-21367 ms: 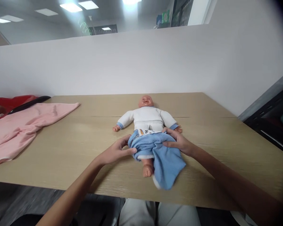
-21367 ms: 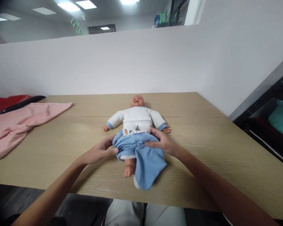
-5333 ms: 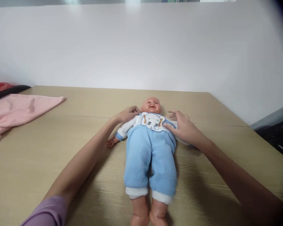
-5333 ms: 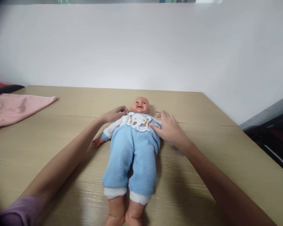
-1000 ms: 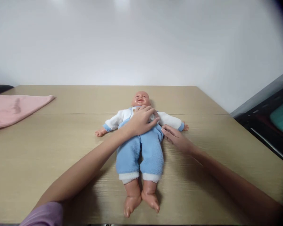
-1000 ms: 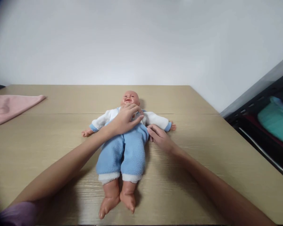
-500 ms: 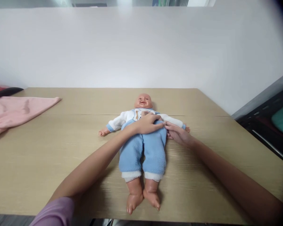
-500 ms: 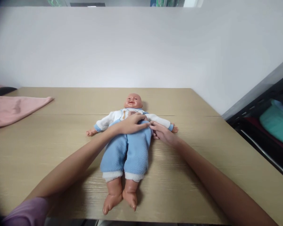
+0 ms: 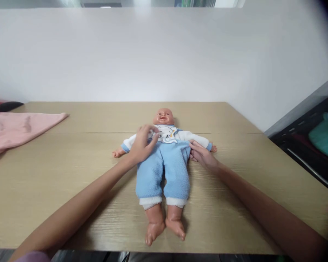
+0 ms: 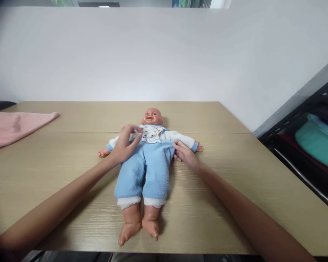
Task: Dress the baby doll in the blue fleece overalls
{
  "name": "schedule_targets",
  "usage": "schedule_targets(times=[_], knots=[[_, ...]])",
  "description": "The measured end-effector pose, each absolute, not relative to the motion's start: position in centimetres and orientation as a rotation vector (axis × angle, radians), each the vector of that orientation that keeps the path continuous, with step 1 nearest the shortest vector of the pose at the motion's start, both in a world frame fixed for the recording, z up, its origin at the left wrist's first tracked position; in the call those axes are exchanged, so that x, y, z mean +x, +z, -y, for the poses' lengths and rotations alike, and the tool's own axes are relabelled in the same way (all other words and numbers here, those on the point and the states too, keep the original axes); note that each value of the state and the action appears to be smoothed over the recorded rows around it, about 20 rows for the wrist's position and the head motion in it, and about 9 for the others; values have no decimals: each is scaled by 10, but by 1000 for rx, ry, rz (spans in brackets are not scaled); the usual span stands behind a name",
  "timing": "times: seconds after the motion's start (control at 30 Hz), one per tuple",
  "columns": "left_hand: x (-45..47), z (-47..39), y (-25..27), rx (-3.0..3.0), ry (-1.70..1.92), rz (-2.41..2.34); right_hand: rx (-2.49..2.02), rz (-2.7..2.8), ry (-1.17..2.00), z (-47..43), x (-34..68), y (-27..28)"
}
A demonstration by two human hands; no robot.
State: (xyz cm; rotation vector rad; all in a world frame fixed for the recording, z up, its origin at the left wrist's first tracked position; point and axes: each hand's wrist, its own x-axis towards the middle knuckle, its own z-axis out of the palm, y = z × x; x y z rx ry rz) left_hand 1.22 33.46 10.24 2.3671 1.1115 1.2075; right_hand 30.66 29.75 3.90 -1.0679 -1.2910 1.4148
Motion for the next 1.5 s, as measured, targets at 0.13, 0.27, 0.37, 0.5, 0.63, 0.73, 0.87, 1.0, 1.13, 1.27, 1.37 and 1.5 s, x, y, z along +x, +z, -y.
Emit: schedule_targets(times=[0.13,0.27,0.37,0.5,0.63,0.73,0.87,1.0,1.13,1.27,1.37,1.5], knots=[[-38,-319,76,2230,1152,-1321,-1106,1308,1316,-301,304,36],[-55,-309,67,2273,904,-1330,-1168,1380,1088,-299,299,28],[-54,-311,68,2210,854,-1321,-1204,1440,904,-294,296,23],[-54,-317,68,2093,839,-1290,-1251,1502,789,-289,295,23],[-59,-317,68,1957,819,-1221,-1272,1532,783,-290,296,22],[-62,-318,70,1863,839,-1187,-1269,1537,814,-293,297,18],[-63,-322,68,1767,884,-1153,-1245,1533,852,-299,299,11],[-65,-327,63,1689,864,-1072,-1230,1530,856,-302,301,9],[-65,-329,59,1608,922,-1004,-1226,1542,860,-303,302,9],[-62,-331,56,1547,1051,-942,-1221,1558,856,-303,303,8],[-61,-334,52,1531,1116,-925,-1220,1564,843,-303,304,7],[-63,-336,51,1601,1121,-984,-1220,1573,812,-303,303,6]])
